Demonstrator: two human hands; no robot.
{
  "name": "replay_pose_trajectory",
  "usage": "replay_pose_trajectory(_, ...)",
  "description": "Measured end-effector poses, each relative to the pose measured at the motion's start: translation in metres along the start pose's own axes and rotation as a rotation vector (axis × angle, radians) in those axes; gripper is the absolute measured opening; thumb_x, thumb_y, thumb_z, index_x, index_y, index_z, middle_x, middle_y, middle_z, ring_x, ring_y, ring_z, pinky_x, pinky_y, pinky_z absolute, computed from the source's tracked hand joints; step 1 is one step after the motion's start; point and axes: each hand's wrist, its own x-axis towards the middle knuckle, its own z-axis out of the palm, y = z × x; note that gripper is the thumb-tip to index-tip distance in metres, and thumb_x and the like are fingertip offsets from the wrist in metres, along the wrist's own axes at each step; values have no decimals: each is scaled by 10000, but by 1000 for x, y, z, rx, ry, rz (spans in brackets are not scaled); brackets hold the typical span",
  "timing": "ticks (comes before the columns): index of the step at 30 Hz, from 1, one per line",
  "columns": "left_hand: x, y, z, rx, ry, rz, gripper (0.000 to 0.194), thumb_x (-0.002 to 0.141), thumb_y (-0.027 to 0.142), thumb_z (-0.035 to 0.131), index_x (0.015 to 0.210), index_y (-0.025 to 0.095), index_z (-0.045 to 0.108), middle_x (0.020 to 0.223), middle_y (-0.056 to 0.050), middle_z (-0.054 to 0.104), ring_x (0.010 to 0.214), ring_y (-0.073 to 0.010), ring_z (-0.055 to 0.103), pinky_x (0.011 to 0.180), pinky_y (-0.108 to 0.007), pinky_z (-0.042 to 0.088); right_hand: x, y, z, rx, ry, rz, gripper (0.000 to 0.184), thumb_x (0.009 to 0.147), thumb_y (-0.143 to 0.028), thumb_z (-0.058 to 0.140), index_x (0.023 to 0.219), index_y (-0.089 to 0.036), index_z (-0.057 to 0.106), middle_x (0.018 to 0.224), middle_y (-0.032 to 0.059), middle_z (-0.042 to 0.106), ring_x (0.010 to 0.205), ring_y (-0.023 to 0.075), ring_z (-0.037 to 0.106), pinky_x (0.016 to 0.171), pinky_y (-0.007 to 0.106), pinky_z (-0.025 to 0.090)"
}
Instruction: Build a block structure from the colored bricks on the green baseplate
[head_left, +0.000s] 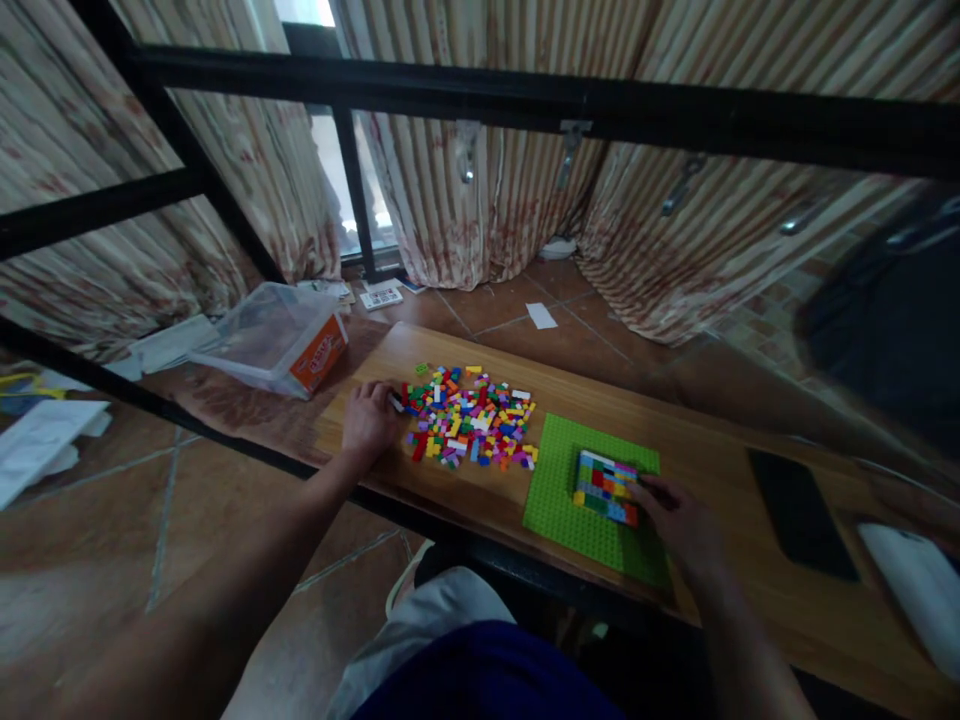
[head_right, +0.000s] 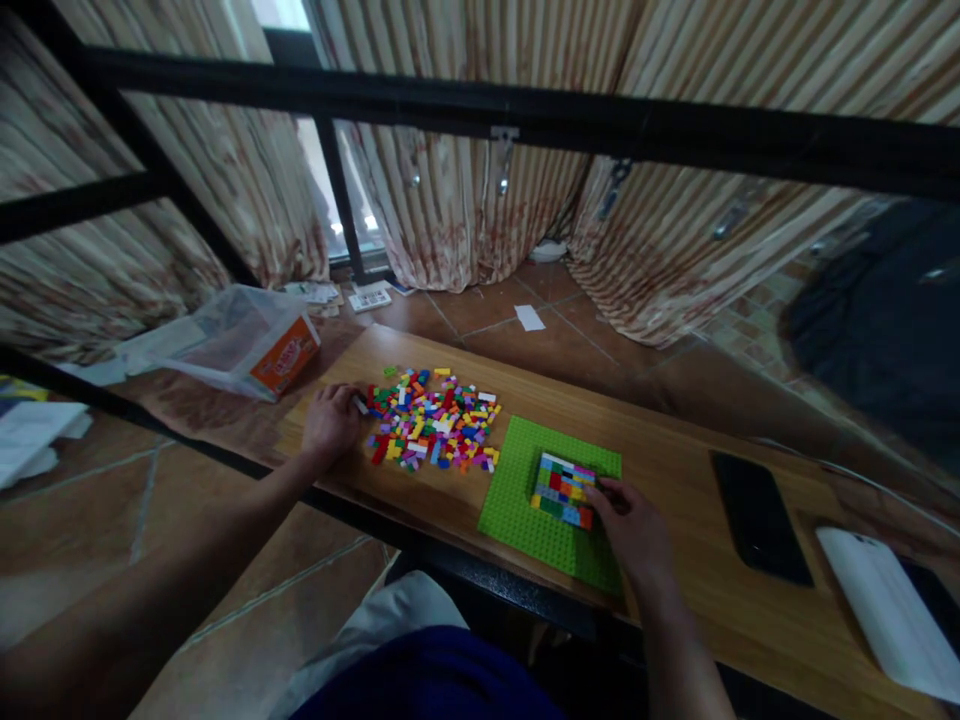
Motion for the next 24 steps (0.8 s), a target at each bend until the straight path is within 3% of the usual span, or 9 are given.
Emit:
replay_pose_trajectory(3,-1,-1,0,-12,-1,-8,307,862,160,460,1080,158,676,1126,-131,662,1061,-291,568,967,-445,451,-3,1,0,3,12,-2,493,723,-591,617,981,-188,732,854,114,753,702,281,686,653,410,516)
replay_pose_trajectory(5,-2,-1,0,-24,0,-6,311,868,154,454,1080,159,682,1136,-129,660,1063,-288,568,970,-441,452,-10,-5,3,-44,111,-38,476,764,-581,576,990,-188,724,874,128,748,715,293,681,662,421,514)
replay_pose_trajectory(7,-2,-2,1,-41,7,1,317,868,140,452,1071,172,693,1144,-120,659,1064,-279,570,971,-429,454,-22,-18,12,-100,242,-112,476,809,-572,530,1015,-184,715,905,142,739,741,296,673,680,423,509)
replay_pose_trajectory(9,-3,-3,2,-58,10,2,322,868,130,452,1062,190,701,1146,-107,659,1062,-269,573,971,-421,456,-38,-38,27,-99,290,-227,460,860,-555,485,1029,-188,705,963,145,725,773,274,664,704,401,510)
replay_pose_trajectory(13,-4,-3,1,-83,7,-4,310,875,141,460,1060,192,703,1145,-105,660,1072,-266,573,977,-419,455,-69,-85,75,18,56,-595,306,920,-428,479,999,-229,698,1013,101,707,920,238,650,831,378,509)
replay_pose_trajectory(15,-5,-3,0,-92,9,-5,304,872,140,463,1050,191,704,1141,-108,661,1073,-264,572,978,-415,454,-77,-103,103,10,-15,-679,259,934,-369,481,1006,-235,691,1006,83,694,946,230,633,868,386,496)
replay_pose_trajectory(19,-4,-3,0,-106,2,-4,298,863,131,466,1029,186,708,1132,-110,667,1059,-262,577,969,-413,458,-82,-123,148,-103,24,-753,189,907,-342,555,977,-218,679,1032,100,638,995,260,583,891,413,464)
replay_pose_trajectory(24,-3,-4,2,-99,4,-9,308,857,131,456,1024,184,710,1126,-110,672,1073,-271,573,977,-427,455,-81,-134,167,-215,109,-742,166,882,-348,605,943,-202,651,1109,147,581,1028,301,526,874,437,427)
